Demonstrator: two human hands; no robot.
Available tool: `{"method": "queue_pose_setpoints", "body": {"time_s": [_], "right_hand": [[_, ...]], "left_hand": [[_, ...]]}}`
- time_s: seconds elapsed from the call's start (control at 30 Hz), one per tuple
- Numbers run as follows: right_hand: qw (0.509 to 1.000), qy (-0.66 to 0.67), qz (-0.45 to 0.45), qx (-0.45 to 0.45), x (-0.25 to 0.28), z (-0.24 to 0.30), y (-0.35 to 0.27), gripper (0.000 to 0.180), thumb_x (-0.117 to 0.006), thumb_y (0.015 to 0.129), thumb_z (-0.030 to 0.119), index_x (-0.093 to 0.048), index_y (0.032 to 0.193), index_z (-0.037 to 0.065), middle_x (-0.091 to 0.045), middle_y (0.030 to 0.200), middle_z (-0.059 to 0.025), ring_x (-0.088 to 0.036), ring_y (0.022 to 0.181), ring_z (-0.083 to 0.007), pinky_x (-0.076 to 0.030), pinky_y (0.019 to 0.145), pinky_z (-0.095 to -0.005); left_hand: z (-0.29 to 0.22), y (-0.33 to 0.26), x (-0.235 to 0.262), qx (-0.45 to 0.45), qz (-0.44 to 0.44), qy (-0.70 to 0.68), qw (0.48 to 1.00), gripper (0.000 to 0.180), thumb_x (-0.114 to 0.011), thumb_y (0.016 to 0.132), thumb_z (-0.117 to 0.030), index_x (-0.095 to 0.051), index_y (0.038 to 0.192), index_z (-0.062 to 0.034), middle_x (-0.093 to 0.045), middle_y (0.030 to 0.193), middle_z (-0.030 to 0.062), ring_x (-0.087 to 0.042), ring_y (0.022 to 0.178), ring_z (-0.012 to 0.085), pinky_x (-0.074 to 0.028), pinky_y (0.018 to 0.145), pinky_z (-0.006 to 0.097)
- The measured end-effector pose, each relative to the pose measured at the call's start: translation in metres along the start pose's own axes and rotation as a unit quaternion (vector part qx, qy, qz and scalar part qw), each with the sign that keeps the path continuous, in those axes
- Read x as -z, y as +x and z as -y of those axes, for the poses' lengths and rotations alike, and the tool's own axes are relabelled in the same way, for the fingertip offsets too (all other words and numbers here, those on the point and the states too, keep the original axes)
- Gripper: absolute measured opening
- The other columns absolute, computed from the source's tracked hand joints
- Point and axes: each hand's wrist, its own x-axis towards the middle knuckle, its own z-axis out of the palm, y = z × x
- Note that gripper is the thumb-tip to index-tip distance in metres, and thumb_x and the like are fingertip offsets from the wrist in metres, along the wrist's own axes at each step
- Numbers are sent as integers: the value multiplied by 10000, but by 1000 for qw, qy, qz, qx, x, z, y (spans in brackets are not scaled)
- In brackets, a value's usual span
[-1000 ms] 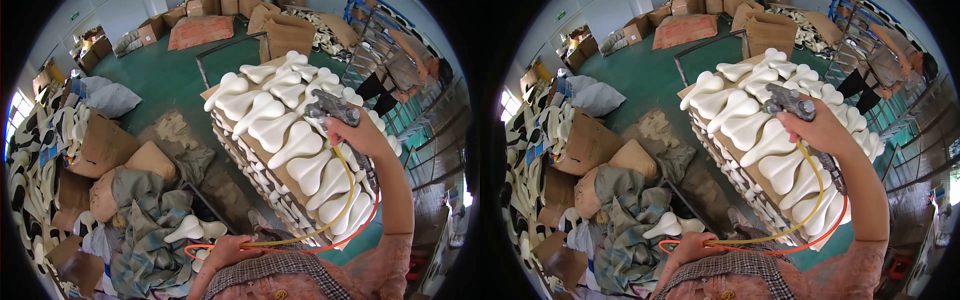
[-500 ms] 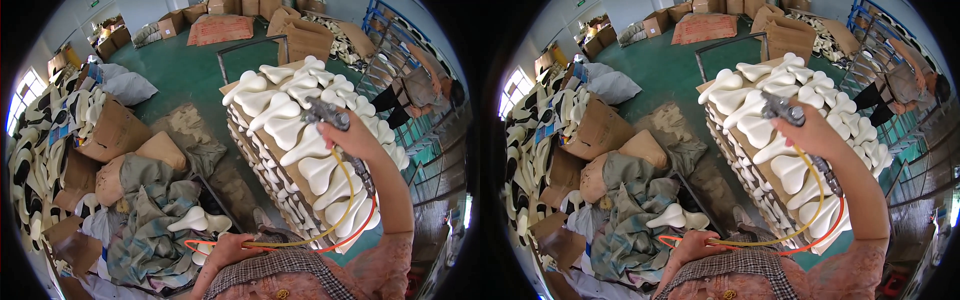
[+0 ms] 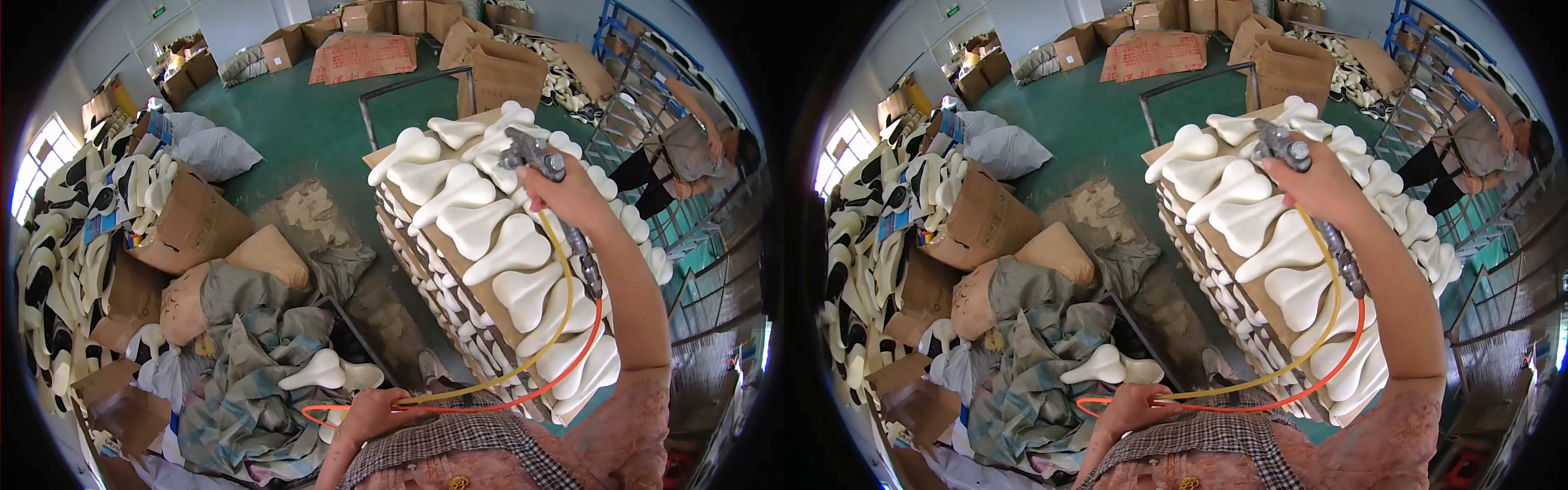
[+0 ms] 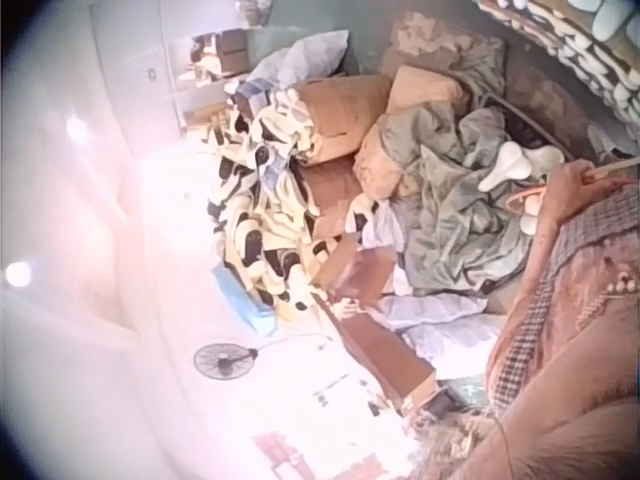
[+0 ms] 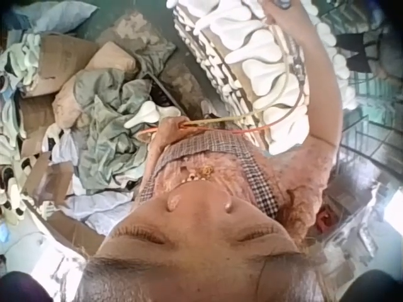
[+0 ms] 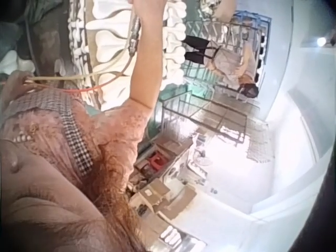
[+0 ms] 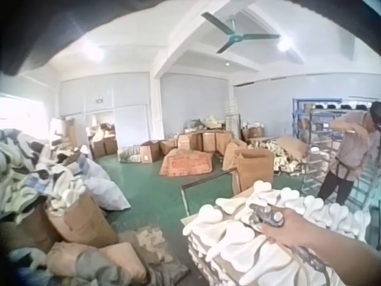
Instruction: Applying a spray coating to bicycle saddle foam parts using a spray gun.
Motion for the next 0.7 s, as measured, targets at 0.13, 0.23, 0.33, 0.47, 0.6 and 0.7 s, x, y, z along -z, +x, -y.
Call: {"method": "queue_pose_setpoints", "body": {"time_s": [0.13, 0.23, 0.33, 0.47, 0.6, 0.7], "right_hand": [[995, 48, 86, 18, -21, 8, -7, 383, -636, 845, 282, -560, 1106, 12, -573, 696, -22, -563, 538, -98, -467, 530, -247], [996, 48, 69, 18, -16, 0, 4, 356, -635, 846, 284, -566, 1065, 12, -574, 695, -21, -565, 542, -97, -464, 537, -246], [999, 44, 21, 11, -2, -6, 2, 330, -633, 847, 283, -566, 1021, 10, -573, 693, -20, -568, 546, -96, -464, 547, -243], [999, 37, 12, 7, 7, -18, -13, 266, -628, 852, 244, -557, 963, 13, -573, 666, -17, -563, 544, -97, -464, 544, -237], [996, 12, -85, -7, 40, -36, -21, 217, -627, 860, 221, -540, 863, 22, -561, 620, -17, -547, 526, -90, -448, 511, -227], [992, -3, -126, -24, 73, -52, -36, 238, -639, 855, 235, -535, 855, 20, -559, 618, -16, -541, 517, -90, -441, 493, -229]], "left_hand": [[-1, 5, 3, -7, 21, 8, 1000, 447, -689, 724, -517, -678, 915, -113, -668, 769, 108, -643, 753, 302, -506, 678, 376], [-1, 12, 2, -15, 33, 10, 999, 452, -685, 725, -522, -677, 922, -116, -667, 765, 107, -641, 752, 303, -506, 676, 380], [0, 16, -2, -28, 25, 27, 999, 452, -685, 724, -522, -673, 918, -113, -666, 770, 107, -640, 755, 305, -505, 680, 381], [-2, 20, -1, -25, 64, 31, 997, 430, -686, 734, -503, -672, 910, -111, -669, 785, 105, -643, 761, 300, -506, 680, 375], [-9, 25, -4, -41, 66, 13, 997, 402, -683, 746, -484, -669, 892, -110, -663, 770, 102, -642, 752, 299, -504, 664, 366], [-16, 27, -6, -28, 90, -8, 996, 390, -680, 752, -473, -666, 880, -105, -659, 770, 108, -641, 750, 299, -499, 659, 363]]}}
